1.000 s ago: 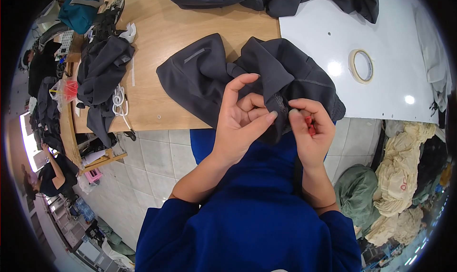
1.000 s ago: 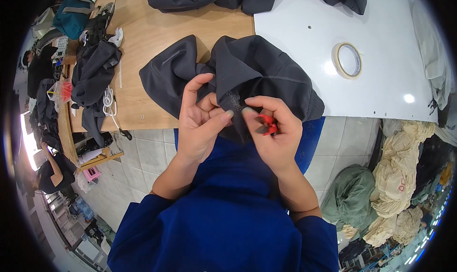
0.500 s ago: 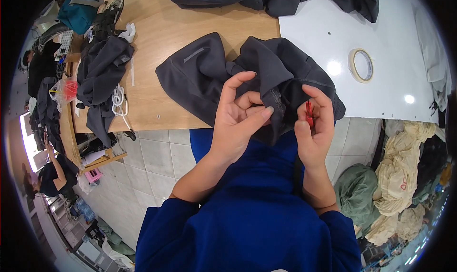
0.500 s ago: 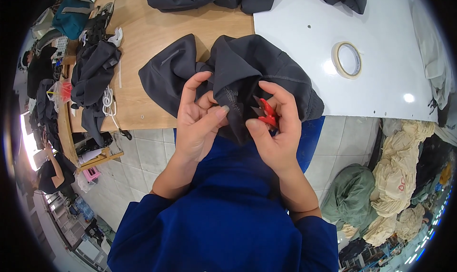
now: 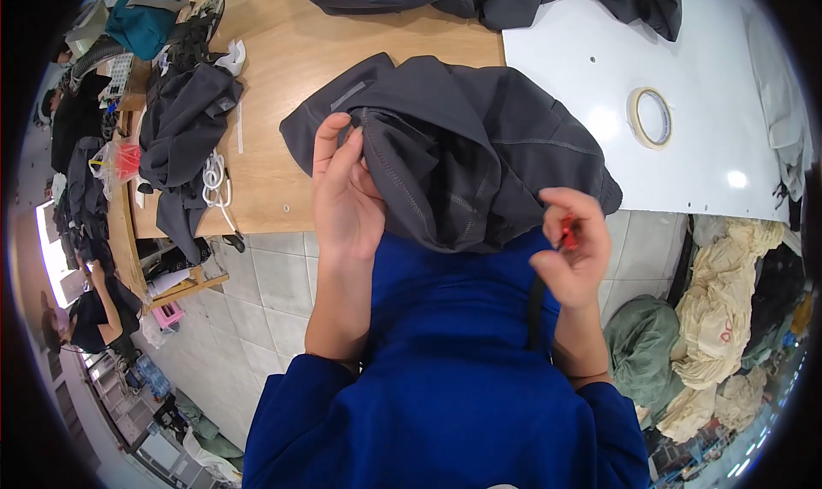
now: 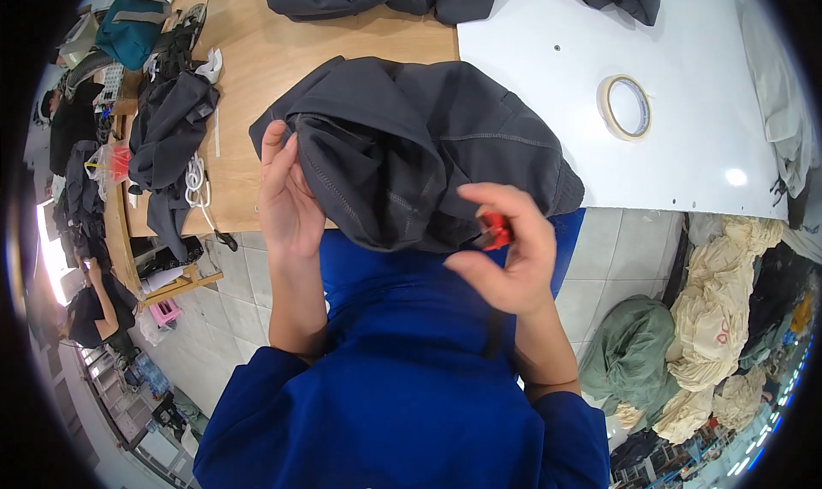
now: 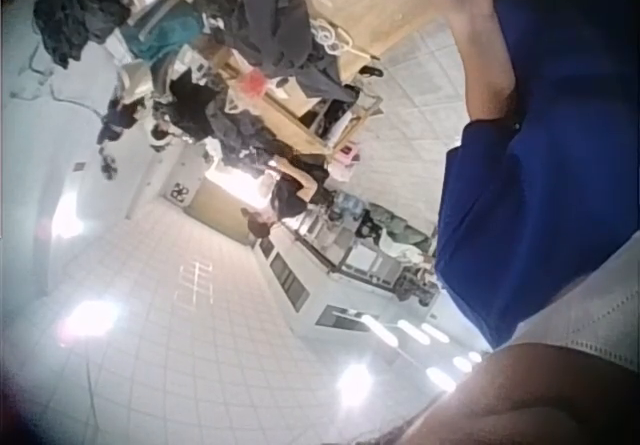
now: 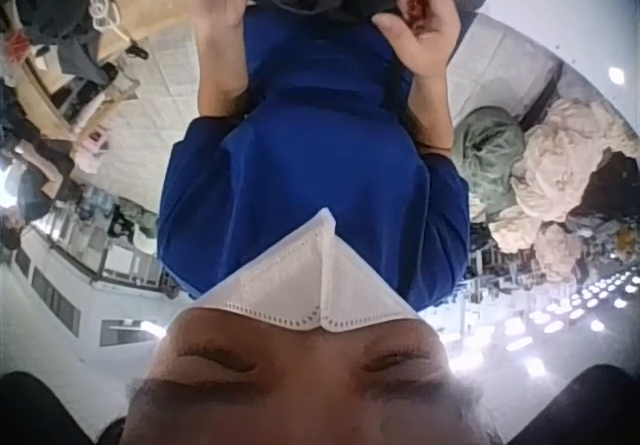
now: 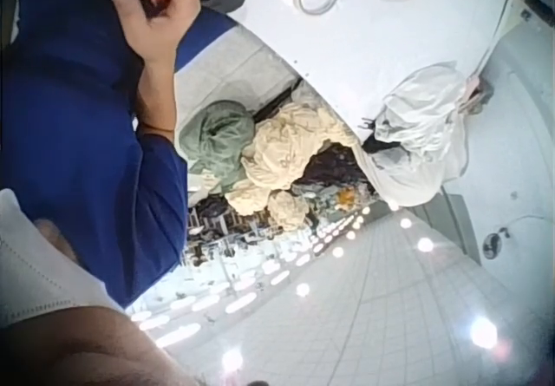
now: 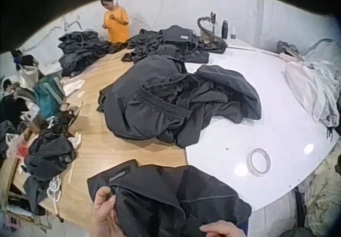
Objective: Trim loose threads and inspect seams on a pair of grey pants using thread snips.
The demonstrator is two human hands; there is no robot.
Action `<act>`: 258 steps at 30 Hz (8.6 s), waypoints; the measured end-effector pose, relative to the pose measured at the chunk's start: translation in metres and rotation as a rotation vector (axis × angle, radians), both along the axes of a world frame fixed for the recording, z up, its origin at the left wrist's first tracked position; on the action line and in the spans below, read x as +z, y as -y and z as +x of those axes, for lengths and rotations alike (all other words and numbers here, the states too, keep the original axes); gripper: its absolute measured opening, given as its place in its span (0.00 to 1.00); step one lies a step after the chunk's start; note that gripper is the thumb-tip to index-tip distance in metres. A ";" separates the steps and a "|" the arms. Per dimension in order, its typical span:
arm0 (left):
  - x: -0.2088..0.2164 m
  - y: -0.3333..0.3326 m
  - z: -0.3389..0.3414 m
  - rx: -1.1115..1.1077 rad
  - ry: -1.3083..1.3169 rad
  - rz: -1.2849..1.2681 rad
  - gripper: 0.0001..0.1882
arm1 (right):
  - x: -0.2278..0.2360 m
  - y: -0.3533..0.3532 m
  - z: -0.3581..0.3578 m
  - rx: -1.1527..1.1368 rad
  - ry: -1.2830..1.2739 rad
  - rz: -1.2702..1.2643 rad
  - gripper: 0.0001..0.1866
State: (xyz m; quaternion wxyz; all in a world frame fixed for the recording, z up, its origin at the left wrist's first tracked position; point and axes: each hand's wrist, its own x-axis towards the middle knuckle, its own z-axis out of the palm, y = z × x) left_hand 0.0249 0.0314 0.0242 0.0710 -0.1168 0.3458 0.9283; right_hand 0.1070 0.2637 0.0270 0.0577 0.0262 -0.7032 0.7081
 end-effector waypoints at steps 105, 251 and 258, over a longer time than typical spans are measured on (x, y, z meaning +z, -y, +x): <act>-0.013 -0.066 -0.003 -0.650 -0.573 -0.833 0.11 | 0.017 -0.035 -0.019 -0.259 -0.215 0.789 0.18; 0.008 -0.041 0.017 -0.326 -0.640 -1.249 0.07 | 0.009 0.014 -0.009 -0.313 -0.168 0.527 0.17; 0.006 -0.040 0.015 -0.348 -0.622 -1.221 0.07 | 0.005 0.011 -0.011 -0.306 -0.179 0.500 0.15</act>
